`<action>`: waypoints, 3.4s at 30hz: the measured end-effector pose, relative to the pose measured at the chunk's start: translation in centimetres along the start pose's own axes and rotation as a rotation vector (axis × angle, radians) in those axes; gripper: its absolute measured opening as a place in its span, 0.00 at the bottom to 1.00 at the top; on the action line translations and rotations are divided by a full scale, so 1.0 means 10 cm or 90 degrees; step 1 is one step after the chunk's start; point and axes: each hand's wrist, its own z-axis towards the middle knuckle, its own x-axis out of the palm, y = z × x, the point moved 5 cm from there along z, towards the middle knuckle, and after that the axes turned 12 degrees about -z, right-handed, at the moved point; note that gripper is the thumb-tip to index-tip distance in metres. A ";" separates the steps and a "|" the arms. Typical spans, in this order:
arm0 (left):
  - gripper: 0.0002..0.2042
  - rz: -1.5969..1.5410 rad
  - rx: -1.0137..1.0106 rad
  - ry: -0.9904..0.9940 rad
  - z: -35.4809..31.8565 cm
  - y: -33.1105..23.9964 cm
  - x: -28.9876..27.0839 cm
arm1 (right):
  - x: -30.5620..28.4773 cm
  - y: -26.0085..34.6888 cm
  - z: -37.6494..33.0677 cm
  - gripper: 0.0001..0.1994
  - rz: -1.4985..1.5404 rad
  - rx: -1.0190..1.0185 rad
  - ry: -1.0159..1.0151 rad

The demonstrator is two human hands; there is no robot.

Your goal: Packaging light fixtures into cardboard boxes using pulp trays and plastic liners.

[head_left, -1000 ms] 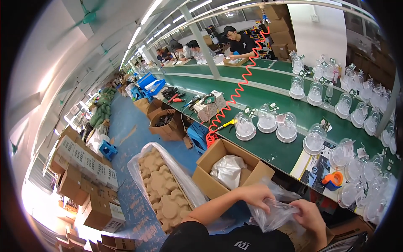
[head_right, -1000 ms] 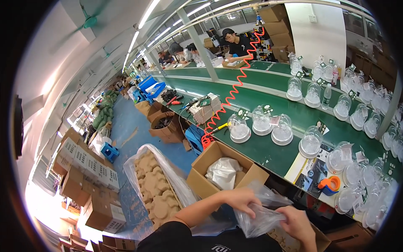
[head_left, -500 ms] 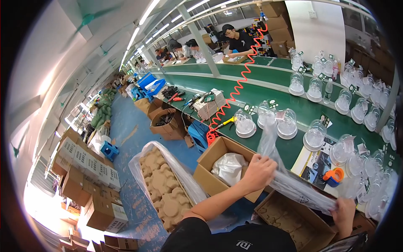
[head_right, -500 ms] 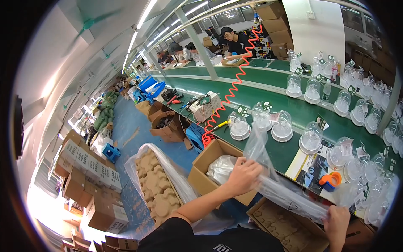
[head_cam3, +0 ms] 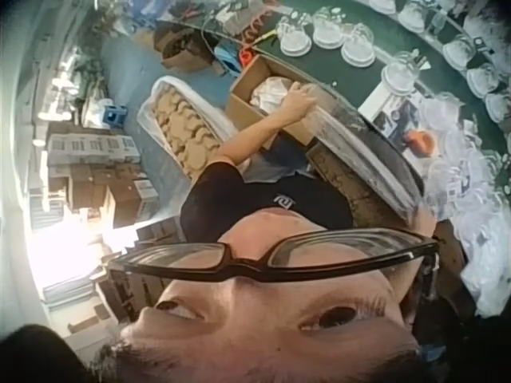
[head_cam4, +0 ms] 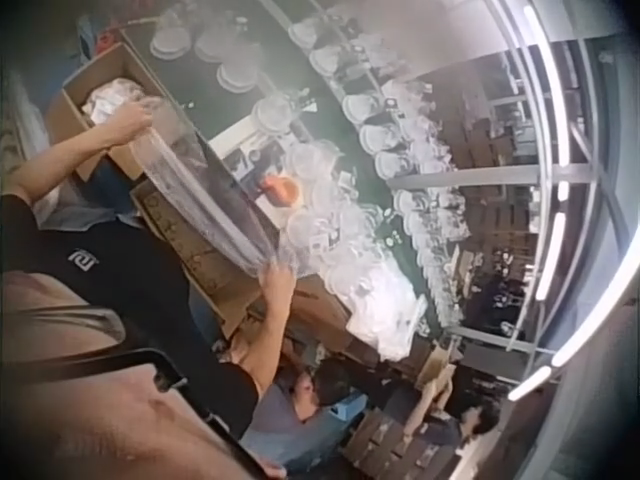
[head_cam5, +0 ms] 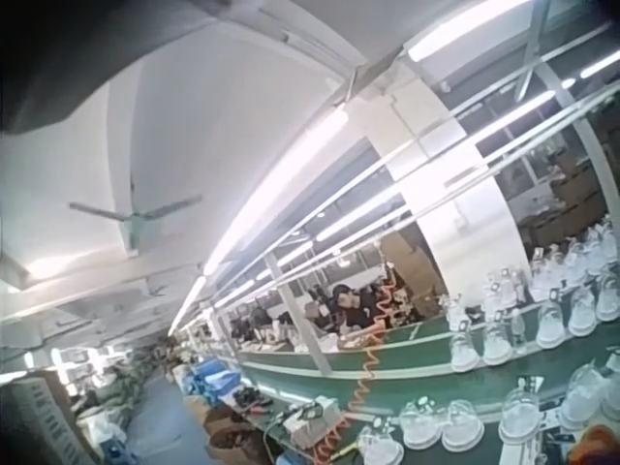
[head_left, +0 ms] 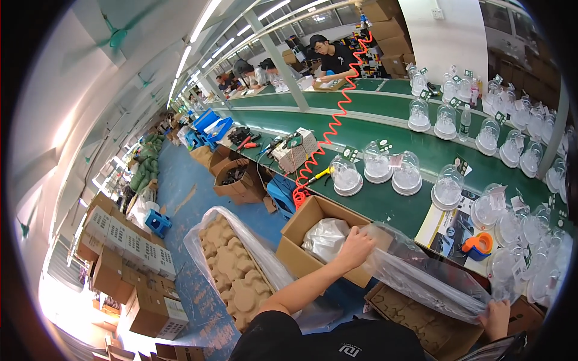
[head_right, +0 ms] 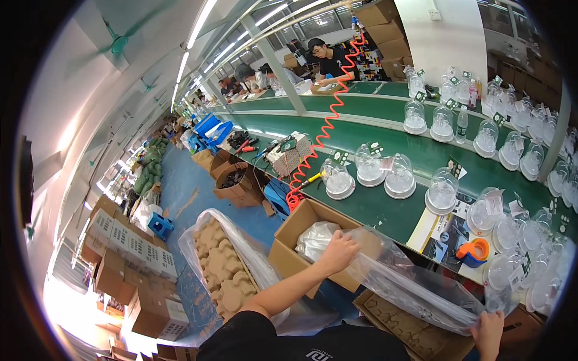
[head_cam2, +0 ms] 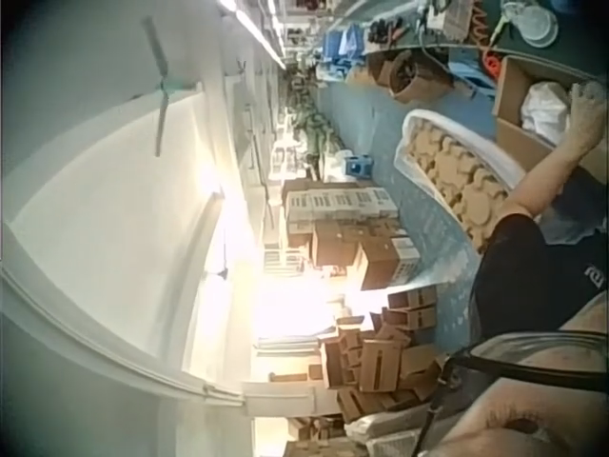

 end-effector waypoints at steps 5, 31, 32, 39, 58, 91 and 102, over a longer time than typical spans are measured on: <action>0.02 0.078 -0.079 -0.017 -0.08 0.28 -0.15 | -0.44 0.03 -0.09 0.26 -0.136 0.070 -0.167; 0.07 -0.557 -0.294 -0.062 0.50 0.72 0.63 | 0.06 -1.51 -0.46 0.13 0.026 0.287 -0.200; 0.09 -0.561 -0.296 -0.014 0.60 0.70 0.48 | 0.04 -1.66 -0.62 0.17 -0.012 0.208 -0.269; 0.06 -0.420 0.061 -0.118 0.10 0.42 0.18 | -0.38 -0.51 -0.84 0.21 -0.077 0.207 -0.230; 0.18 -0.242 -0.180 0.572 -1.03 0.14 1.53 | 1.43 -0.08 -2.49 0.41 -0.118 0.297 0.324; 0.46 -0.148 -0.130 0.705 -1.04 -0.16 5.56 | 4.55 -0.24 -0.79 0.49 0.147 0.241 0.196; 0.20 -0.203 -0.149 0.519 -1.26 -0.45 6.15 | 5.12 -0.35 -1.11 0.36 -0.123 0.249 0.628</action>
